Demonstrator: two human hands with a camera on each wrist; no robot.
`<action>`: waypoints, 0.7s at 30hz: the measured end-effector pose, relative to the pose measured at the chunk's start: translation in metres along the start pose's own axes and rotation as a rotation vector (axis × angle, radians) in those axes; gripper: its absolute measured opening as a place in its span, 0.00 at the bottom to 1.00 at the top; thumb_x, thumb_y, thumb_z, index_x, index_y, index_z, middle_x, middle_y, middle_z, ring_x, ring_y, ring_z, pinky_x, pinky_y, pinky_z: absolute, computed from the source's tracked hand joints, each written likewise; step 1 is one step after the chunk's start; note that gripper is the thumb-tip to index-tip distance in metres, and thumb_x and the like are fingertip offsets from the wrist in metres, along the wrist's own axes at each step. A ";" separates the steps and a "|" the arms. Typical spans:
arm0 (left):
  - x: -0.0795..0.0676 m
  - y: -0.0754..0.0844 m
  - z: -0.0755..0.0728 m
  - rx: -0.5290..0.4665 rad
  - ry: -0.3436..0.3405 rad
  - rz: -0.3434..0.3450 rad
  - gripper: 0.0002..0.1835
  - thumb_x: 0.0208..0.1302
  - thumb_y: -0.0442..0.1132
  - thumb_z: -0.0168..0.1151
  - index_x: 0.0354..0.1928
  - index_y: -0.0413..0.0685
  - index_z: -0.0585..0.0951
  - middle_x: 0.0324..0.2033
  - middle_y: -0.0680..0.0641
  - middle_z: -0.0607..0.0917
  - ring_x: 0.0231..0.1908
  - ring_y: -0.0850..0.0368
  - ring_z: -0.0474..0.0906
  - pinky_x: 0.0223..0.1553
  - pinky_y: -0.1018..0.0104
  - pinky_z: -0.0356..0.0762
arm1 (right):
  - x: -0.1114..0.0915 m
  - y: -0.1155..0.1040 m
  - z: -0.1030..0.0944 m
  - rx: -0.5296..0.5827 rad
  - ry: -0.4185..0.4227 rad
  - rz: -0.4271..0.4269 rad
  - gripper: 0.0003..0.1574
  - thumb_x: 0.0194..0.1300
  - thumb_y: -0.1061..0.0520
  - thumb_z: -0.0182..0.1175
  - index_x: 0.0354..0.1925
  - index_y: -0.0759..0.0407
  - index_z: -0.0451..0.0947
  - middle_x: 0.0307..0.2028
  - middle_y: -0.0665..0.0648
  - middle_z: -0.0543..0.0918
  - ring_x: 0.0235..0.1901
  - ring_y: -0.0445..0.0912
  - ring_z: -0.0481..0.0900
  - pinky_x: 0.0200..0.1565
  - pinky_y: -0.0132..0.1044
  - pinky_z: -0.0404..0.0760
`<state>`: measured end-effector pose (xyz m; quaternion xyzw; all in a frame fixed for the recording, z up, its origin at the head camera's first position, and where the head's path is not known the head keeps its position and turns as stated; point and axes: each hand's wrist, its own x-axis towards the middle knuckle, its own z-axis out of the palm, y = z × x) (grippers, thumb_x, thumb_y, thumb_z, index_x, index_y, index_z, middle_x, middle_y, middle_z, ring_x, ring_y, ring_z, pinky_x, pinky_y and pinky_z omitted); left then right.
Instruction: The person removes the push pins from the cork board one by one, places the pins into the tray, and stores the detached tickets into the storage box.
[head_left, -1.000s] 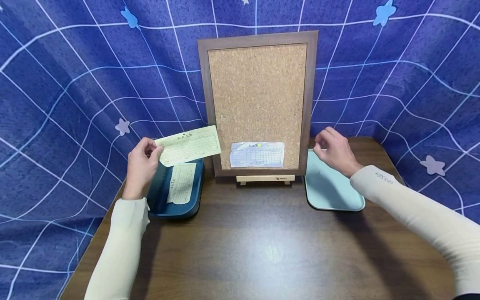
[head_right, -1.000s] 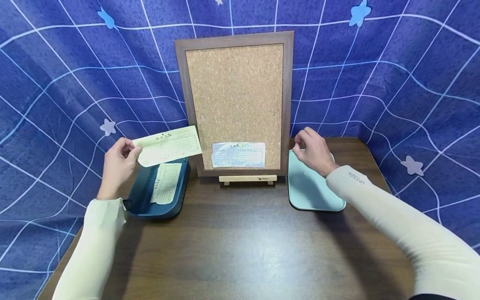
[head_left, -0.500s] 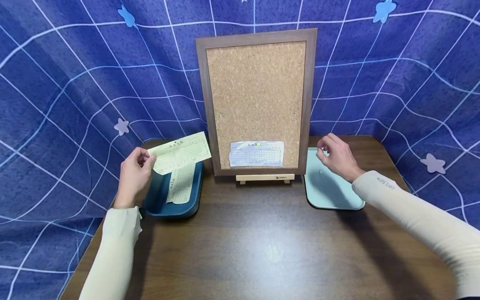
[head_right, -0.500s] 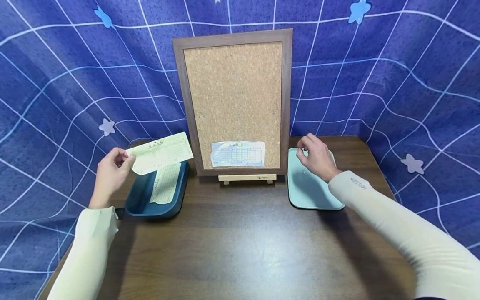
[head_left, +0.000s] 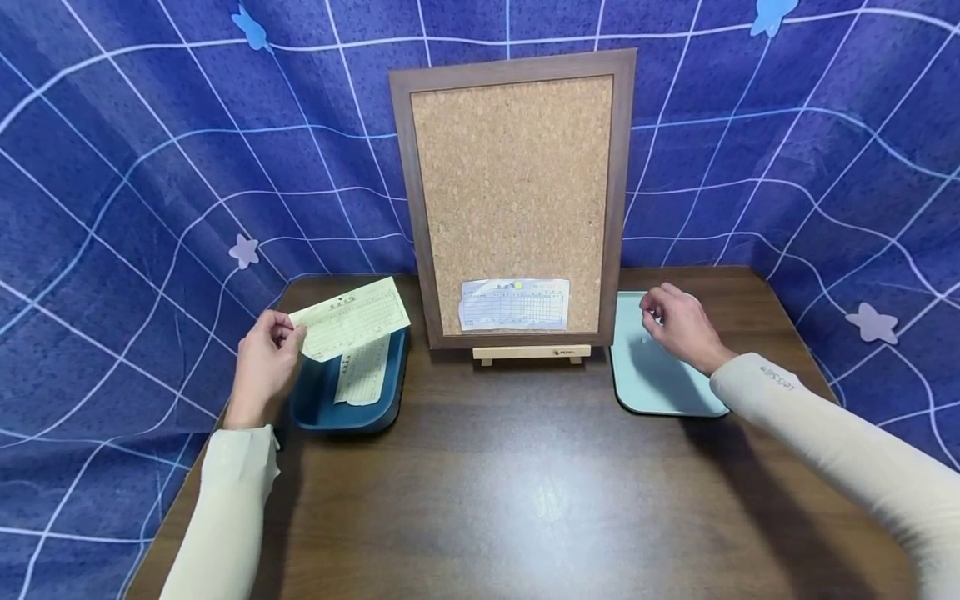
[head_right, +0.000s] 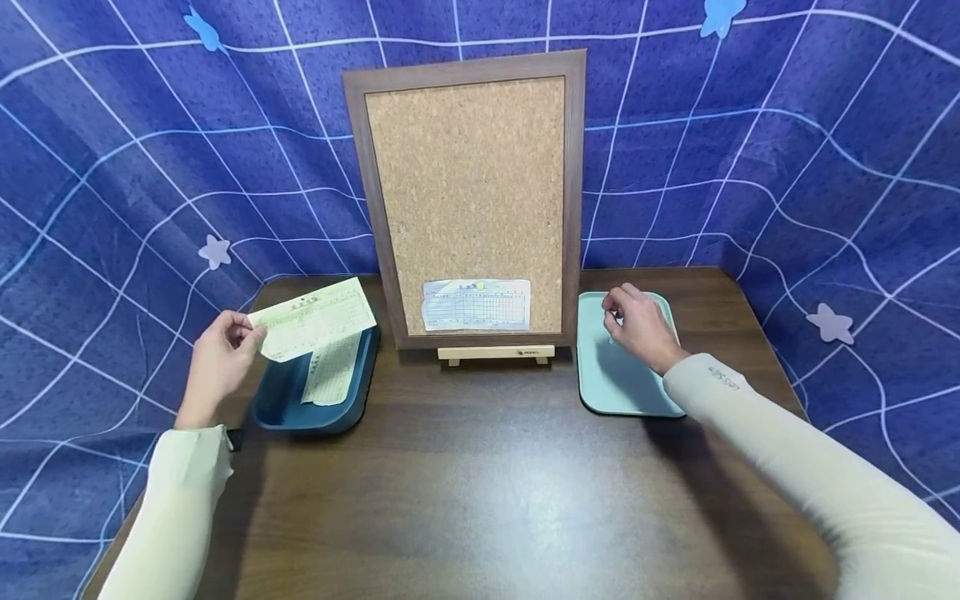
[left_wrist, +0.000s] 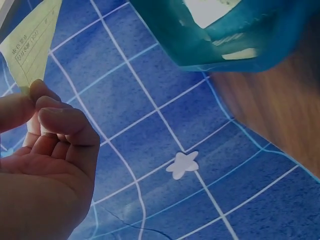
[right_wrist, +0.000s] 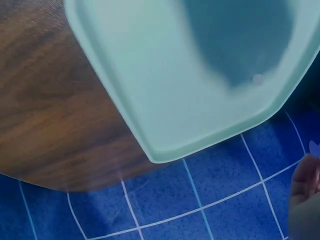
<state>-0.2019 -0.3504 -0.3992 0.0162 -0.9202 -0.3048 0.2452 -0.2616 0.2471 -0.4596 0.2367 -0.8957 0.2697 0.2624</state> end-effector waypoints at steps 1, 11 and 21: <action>-0.001 -0.001 0.000 0.002 -0.002 -0.008 0.08 0.63 0.38 0.59 0.35 0.40 0.74 0.24 0.45 0.78 0.23 0.59 0.68 0.29 0.68 0.61 | -0.001 0.001 0.000 0.000 -0.015 -0.004 0.07 0.48 0.70 0.59 0.28 0.61 0.75 0.25 0.55 0.74 0.25 0.46 0.72 0.29 0.41 0.69; -0.010 -0.008 0.002 0.053 -0.029 -0.079 0.10 0.64 0.37 0.57 0.42 0.37 0.72 0.26 0.44 0.81 0.24 0.58 0.71 0.31 0.67 0.63 | -0.014 0.009 0.002 0.018 -0.083 -0.004 0.08 0.46 0.71 0.60 0.28 0.63 0.77 0.24 0.55 0.75 0.24 0.46 0.72 0.29 0.41 0.70; -0.021 -0.009 0.012 0.130 -0.055 -0.032 0.13 0.58 0.32 0.55 0.46 0.39 0.75 0.23 0.44 0.80 0.24 0.46 0.74 0.31 0.54 0.67 | -0.022 0.011 0.005 0.012 -0.146 0.039 0.08 0.45 0.71 0.62 0.27 0.62 0.75 0.24 0.54 0.75 0.25 0.46 0.73 0.29 0.42 0.71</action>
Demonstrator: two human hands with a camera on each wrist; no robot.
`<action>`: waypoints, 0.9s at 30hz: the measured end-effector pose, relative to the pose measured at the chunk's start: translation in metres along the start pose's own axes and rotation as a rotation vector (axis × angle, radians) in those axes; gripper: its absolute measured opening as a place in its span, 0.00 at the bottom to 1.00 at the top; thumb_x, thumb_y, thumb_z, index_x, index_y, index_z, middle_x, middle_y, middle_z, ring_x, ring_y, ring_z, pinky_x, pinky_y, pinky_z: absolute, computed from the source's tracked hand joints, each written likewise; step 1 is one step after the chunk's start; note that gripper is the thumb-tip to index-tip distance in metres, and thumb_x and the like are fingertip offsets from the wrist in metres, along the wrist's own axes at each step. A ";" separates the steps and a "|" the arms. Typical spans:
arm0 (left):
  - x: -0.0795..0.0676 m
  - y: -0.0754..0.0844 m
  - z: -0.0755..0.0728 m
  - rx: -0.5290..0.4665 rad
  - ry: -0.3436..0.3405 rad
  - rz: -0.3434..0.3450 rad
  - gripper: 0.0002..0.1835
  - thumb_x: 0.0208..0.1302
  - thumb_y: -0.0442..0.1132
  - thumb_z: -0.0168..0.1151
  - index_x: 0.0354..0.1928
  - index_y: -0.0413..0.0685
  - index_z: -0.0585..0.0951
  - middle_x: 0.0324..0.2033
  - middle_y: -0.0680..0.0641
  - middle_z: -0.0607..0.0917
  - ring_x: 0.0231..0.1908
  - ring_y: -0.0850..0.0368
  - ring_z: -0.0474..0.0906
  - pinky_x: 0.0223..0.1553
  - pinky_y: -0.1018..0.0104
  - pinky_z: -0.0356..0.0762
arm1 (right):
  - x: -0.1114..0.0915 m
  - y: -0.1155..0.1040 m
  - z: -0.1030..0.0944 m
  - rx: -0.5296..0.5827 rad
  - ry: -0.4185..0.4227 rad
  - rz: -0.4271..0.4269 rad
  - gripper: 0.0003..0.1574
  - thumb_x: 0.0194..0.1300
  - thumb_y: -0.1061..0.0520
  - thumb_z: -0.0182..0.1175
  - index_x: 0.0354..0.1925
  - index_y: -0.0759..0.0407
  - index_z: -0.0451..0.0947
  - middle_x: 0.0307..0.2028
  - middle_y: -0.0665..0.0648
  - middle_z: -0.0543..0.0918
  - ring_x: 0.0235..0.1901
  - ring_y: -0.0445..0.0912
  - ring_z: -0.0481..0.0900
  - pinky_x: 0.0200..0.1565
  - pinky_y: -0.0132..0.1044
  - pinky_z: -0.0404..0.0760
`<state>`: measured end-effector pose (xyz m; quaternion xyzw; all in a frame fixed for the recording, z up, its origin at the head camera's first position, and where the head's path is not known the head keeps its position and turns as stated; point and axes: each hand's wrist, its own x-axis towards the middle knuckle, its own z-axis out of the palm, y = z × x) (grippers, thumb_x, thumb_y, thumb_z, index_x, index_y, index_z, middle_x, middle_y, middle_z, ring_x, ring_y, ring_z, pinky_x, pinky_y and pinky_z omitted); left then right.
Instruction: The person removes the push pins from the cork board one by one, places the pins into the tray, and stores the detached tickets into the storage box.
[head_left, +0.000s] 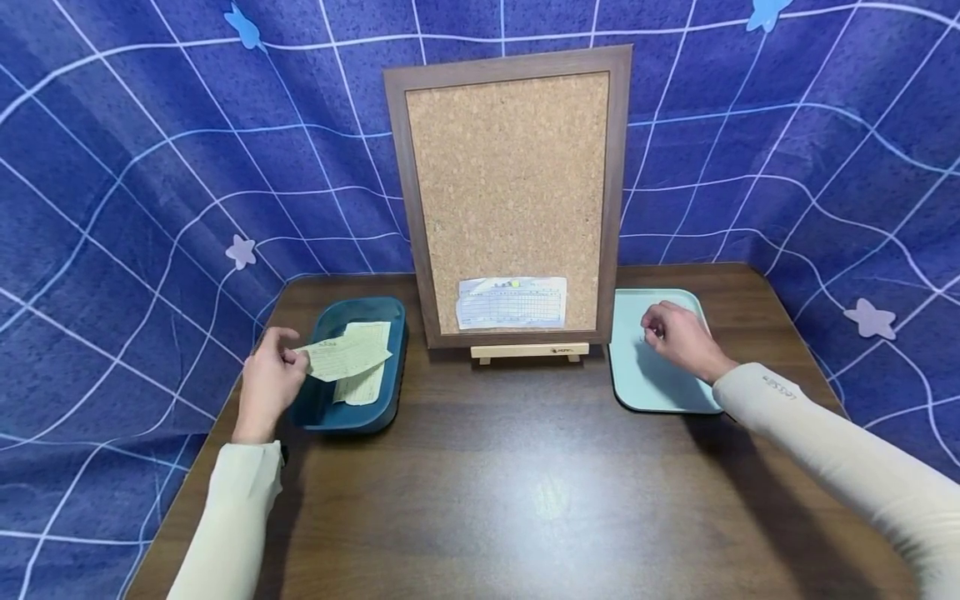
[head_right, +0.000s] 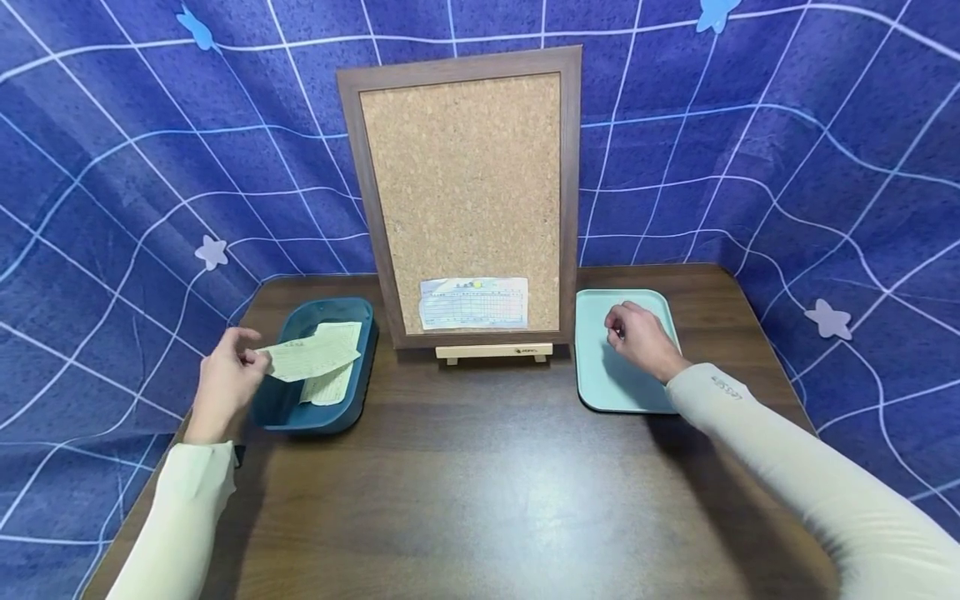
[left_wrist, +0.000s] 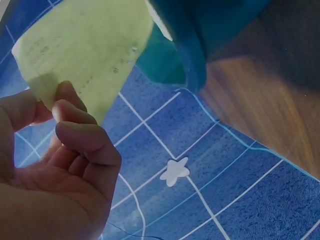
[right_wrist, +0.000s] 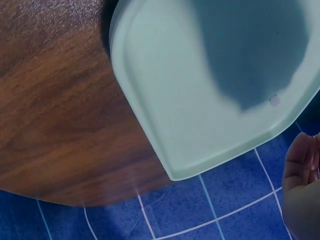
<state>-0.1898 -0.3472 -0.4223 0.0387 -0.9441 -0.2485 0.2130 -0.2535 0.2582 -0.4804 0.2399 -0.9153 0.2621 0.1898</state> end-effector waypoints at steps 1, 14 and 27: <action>-0.001 0.000 0.001 0.012 -0.001 0.011 0.10 0.57 0.32 0.55 0.42 0.40 0.77 0.22 0.44 0.80 0.24 0.47 0.73 0.31 0.54 0.67 | -0.001 0.000 0.001 0.000 -0.009 0.005 0.08 0.45 0.71 0.62 0.26 0.62 0.75 0.24 0.54 0.75 0.25 0.46 0.73 0.29 0.42 0.71; -0.007 0.003 0.002 0.041 -0.150 0.047 0.08 0.58 0.32 0.57 0.35 0.41 0.84 0.25 0.45 0.83 0.26 0.50 0.74 0.30 0.58 0.68 | -0.002 0.001 0.008 0.020 -0.082 0.018 0.09 0.46 0.72 0.63 0.26 0.62 0.75 0.23 0.54 0.74 0.24 0.46 0.72 0.29 0.42 0.71; -0.010 0.006 0.017 0.029 -0.253 0.099 0.03 0.57 0.35 0.65 0.31 0.44 0.86 0.23 0.50 0.83 0.26 0.52 0.75 0.30 0.59 0.70 | -0.006 -0.003 0.012 0.070 -0.271 0.074 0.08 0.48 0.72 0.62 0.25 0.62 0.75 0.22 0.51 0.76 0.24 0.44 0.73 0.30 0.41 0.72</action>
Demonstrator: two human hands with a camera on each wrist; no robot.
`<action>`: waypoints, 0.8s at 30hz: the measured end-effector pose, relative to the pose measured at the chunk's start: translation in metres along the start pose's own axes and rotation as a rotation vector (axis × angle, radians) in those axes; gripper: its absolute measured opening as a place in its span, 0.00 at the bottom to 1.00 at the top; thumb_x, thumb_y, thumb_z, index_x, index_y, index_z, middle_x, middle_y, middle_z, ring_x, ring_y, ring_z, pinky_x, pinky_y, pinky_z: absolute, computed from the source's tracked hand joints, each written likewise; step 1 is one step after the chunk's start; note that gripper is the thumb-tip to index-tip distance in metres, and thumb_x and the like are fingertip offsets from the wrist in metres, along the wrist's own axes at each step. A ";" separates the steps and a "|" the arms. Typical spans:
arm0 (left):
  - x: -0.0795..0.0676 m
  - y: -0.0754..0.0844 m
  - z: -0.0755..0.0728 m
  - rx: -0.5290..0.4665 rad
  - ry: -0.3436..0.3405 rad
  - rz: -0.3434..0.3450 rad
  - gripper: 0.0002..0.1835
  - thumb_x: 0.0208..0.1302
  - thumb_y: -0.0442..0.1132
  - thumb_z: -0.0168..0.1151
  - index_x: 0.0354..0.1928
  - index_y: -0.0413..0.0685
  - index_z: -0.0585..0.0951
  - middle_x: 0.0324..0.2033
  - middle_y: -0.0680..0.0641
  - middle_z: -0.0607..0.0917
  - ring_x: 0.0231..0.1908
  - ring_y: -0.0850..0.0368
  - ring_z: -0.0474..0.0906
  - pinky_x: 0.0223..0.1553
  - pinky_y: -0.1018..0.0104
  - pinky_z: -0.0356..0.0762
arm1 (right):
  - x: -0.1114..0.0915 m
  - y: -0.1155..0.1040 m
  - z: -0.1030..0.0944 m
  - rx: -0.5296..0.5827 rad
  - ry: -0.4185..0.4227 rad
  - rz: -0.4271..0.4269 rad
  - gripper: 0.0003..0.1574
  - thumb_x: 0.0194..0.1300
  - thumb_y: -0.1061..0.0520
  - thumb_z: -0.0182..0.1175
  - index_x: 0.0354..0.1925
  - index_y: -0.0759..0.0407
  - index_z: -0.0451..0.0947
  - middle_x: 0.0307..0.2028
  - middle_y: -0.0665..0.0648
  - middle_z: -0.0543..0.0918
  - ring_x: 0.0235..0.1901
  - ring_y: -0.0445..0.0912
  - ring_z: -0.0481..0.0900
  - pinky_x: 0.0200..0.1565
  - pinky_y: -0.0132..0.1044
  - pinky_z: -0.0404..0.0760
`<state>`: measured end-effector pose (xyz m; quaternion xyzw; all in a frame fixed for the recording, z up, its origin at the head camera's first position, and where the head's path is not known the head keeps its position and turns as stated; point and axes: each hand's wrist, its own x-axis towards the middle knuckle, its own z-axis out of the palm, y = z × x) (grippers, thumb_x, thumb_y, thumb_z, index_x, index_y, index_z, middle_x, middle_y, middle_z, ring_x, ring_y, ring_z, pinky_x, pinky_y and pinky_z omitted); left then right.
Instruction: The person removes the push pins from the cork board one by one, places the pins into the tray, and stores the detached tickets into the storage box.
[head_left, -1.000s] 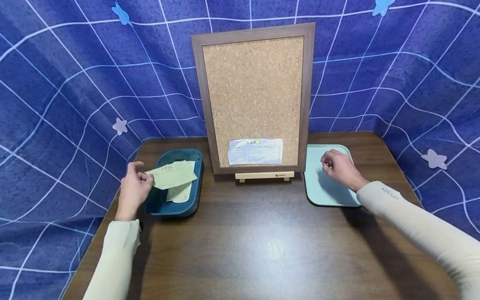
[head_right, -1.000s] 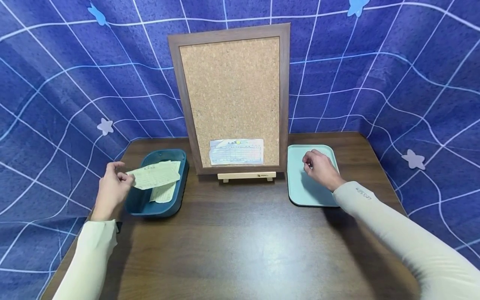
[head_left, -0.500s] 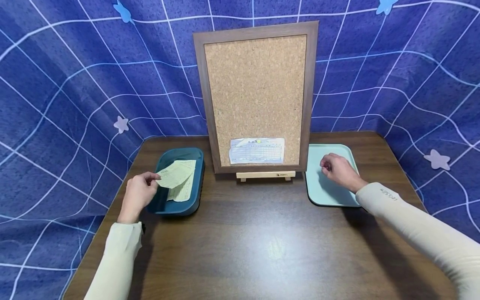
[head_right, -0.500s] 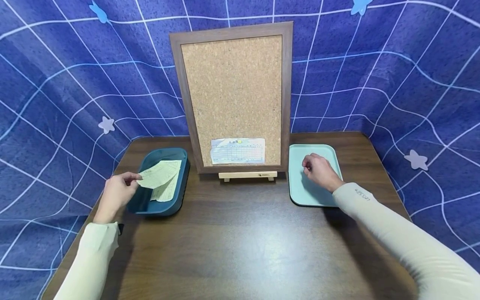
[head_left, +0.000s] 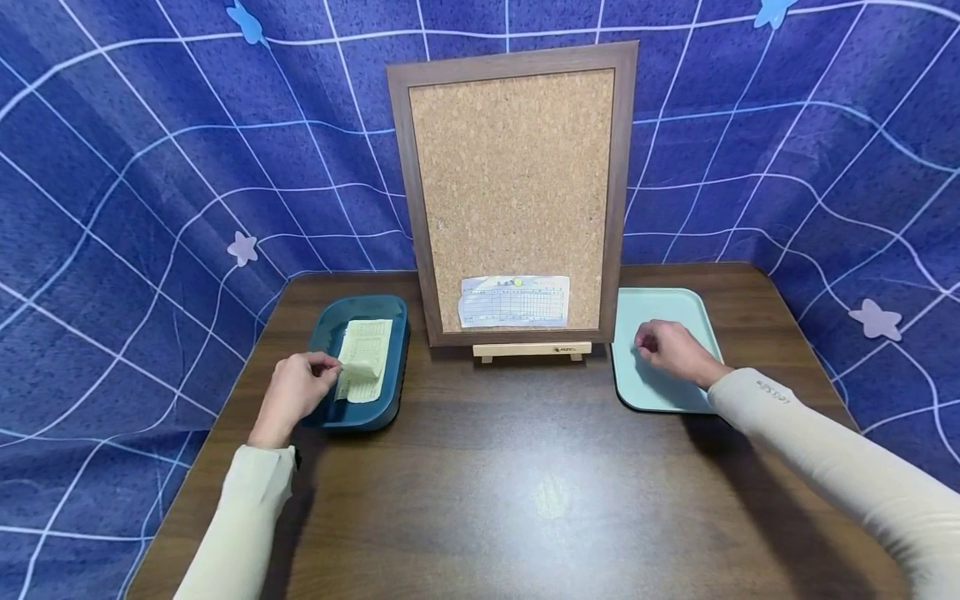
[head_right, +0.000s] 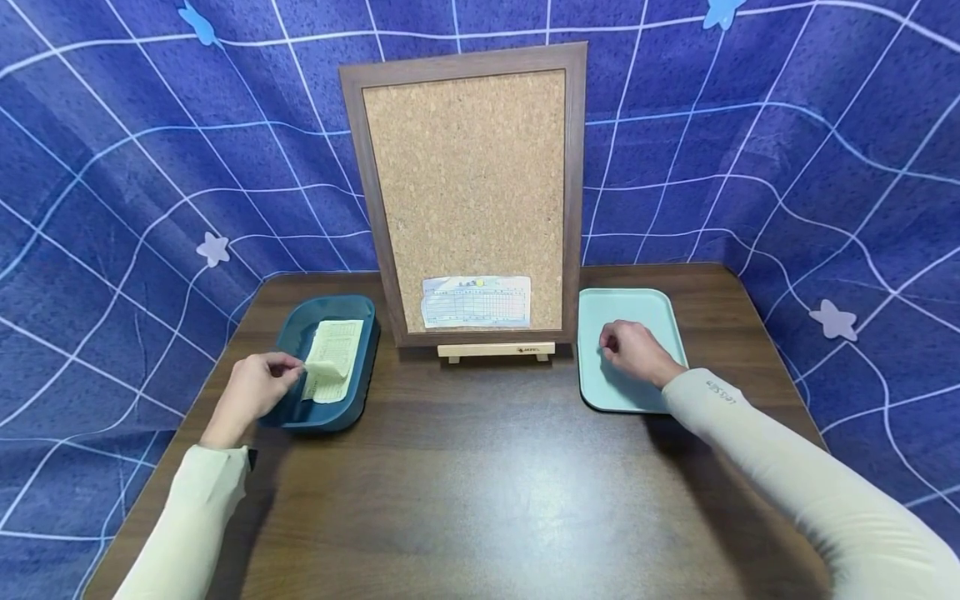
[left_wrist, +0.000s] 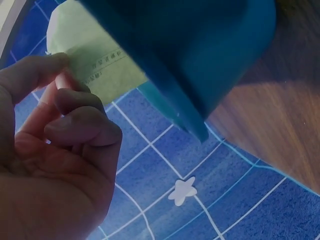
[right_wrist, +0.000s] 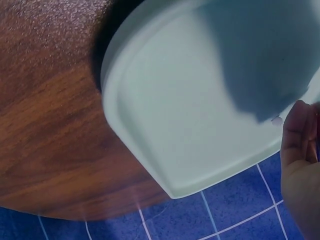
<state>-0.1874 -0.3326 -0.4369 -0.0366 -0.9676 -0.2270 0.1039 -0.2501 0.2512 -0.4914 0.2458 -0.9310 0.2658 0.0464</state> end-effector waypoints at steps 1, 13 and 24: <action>0.000 0.001 0.001 0.000 -0.014 -0.001 0.03 0.57 0.35 0.65 0.31 0.44 0.86 0.24 0.49 0.83 0.26 0.52 0.74 0.30 0.59 0.70 | 0.000 0.000 0.001 0.004 -0.007 0.001 0.08 0.48 0.71 0.62 0.25 0.61 0.75 0.21 0.51 0.76 0.24 0.44 0.73 0.29 0.41 0.72; 0.006 0.007 0.008 0.013 -0.136 -0.096 0.07 0.60 0.38 0.63 0.35 0.42 0.86 0.31 0.45 0.85 0.32 0.49 0.76 0.37 0.54 0.73 | 0.004 0.000 0.010 -0.019 -0.020 -0.003 0.07 0.48 0.71 0.60 0.24 0.61 0.76 0.20 0.52 0.76 0.23 0.44 0.72 0.30 0.41 0.71; 0.006 0.008 0.008 0.026 -0.311 -0.142 0.13 0.65 0.40 0.56 0.41 0.37 0.84 0.33 0.43 0.84 0.34 0.48 0.74 0.41 0.52 0.72 | 0.004 -0.002 0.009 -0.042 -0.025 0.011 0.06 0.48 0.70 0.60 0.23 0.61 0.76 0.20 0.52 0.76 0.23 0.44 0.72 0.30 0.42 0.71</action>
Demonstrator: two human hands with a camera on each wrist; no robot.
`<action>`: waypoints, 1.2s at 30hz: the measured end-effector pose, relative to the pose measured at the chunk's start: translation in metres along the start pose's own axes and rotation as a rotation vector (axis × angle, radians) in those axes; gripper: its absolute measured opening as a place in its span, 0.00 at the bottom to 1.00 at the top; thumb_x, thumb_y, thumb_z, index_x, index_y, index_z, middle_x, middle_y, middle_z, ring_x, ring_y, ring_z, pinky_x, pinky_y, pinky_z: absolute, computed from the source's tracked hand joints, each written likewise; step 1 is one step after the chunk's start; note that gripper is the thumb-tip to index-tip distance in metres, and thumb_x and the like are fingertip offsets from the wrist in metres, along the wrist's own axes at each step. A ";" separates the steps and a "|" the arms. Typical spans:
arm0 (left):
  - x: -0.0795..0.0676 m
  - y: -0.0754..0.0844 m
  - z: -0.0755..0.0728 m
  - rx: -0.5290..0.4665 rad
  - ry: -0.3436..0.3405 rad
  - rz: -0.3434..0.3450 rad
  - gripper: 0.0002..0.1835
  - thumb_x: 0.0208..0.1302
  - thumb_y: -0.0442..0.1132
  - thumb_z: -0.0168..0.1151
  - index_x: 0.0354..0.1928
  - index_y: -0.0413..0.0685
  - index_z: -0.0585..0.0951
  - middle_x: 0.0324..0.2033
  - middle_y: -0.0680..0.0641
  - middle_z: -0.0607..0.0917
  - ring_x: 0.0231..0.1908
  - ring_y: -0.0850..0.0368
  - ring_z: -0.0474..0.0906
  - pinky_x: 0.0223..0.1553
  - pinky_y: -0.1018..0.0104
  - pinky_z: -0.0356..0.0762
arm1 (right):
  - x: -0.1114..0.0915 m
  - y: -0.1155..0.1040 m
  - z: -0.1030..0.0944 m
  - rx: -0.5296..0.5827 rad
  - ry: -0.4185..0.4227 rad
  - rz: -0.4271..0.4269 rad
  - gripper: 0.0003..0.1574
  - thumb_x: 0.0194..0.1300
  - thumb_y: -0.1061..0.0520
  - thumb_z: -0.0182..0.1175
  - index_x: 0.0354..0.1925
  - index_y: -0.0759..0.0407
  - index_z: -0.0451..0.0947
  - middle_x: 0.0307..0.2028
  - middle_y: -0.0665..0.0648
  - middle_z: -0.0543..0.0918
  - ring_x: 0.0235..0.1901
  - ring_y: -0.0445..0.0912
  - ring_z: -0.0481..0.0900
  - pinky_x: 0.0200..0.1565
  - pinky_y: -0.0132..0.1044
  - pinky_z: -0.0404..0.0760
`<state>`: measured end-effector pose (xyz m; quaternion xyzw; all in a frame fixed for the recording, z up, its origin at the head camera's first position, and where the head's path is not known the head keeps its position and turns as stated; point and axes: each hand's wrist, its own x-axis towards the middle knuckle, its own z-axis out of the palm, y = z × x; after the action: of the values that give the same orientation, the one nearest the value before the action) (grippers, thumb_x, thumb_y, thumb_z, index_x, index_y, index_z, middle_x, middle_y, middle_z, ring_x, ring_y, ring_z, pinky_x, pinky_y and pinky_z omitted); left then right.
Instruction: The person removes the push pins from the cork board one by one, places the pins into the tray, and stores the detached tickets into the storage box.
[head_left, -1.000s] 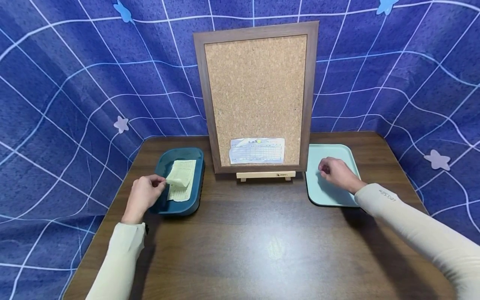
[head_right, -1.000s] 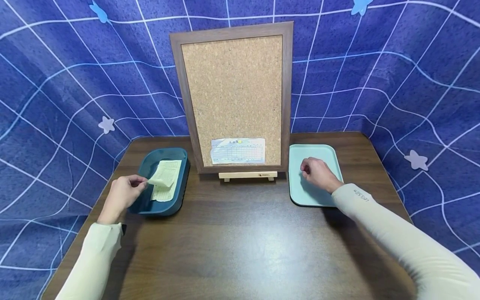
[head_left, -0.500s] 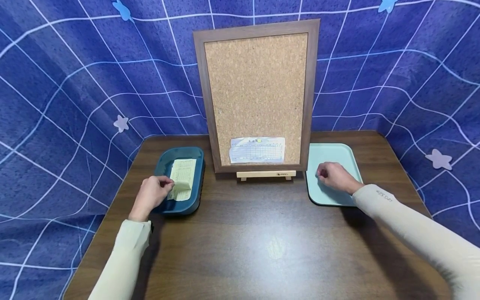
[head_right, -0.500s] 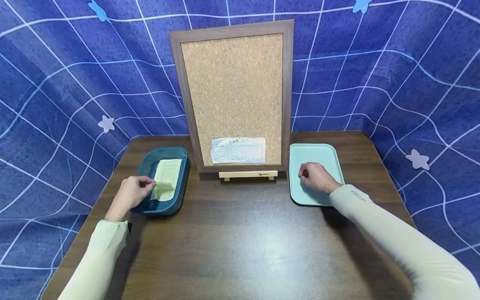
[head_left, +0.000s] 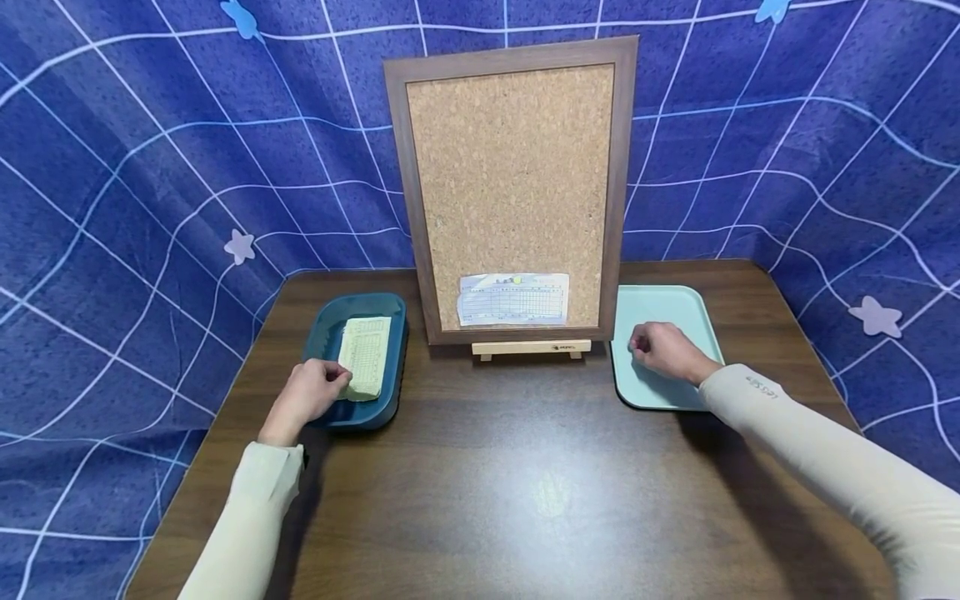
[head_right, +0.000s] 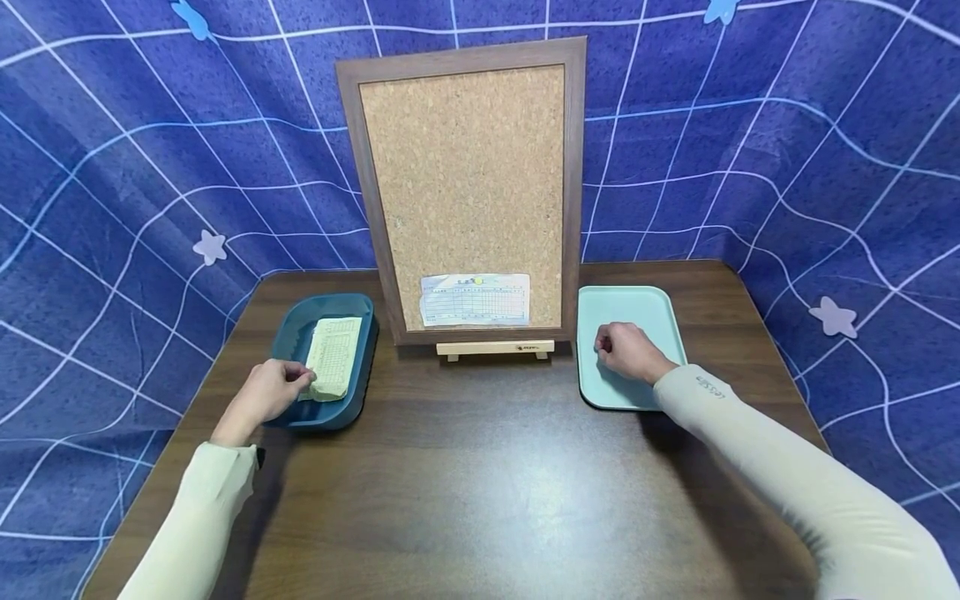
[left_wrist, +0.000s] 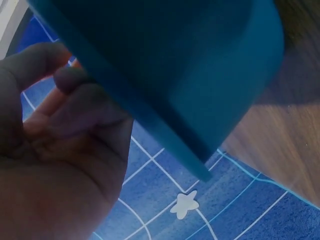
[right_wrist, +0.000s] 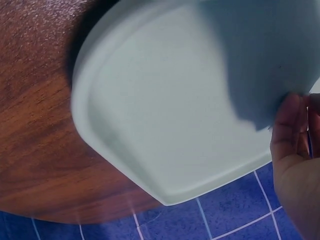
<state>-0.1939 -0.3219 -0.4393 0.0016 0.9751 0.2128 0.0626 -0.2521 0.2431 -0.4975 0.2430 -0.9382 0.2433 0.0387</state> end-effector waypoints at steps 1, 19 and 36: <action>0.000 0.000 0.000 -0.002 -0.015 0.008 0.13 0.65 0.39 0.56 0.41 0.37 0.84 0.33 0.43 0.84 0.34 0.48 0.74 0.41 0.52 0.72 | 0.000 0.000 0.000 0.000 0.001 0.000 0.06 0.48 0.70 0.60 0.23 0.61 0.76 0.20 0.52 0.76 0.23 0.44 0.72 0.30 0.42 0.71; -0.006 0.006 -0.004 0.003 0.169 0.117 0.10 0.64 0.39 0.54 0.33 0.44 0.82 0.20 0.51 0.77 0.23 0.53 0.71 0.26 0.60 0.66 | 0.002 -0.012 -0.012 0.009 0.161 -0.025 0.05 0.50 0.68 0.62 0.28 0.62 0.77 0.26 0.55 0.78 0.27 0.48 0.78 0.31 0.43 0.75; -0.003 0.018 -0.002 -0.077 0.304 0.202 0.08 0.65 0.39 0.55 0.30 0.45 0.80 0.19 0.50 0.74 0.21 0.54 0.69 0.24 0.61 0.66 | 0.010 -0.032 -0.021 0.029 0.349 -0.165 0.05 0.53 0.67 0.60 0.31 0.61 0.76 0.29 0.54 0.77 0.27 0.47 0.78 0.28 0.40 0.75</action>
<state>-0.1918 -0.3060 -0.4297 0.0649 0.9593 0.2531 -0.1072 -0.2468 0.2247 -0.4635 0.2737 -0.8907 0.2911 0.2169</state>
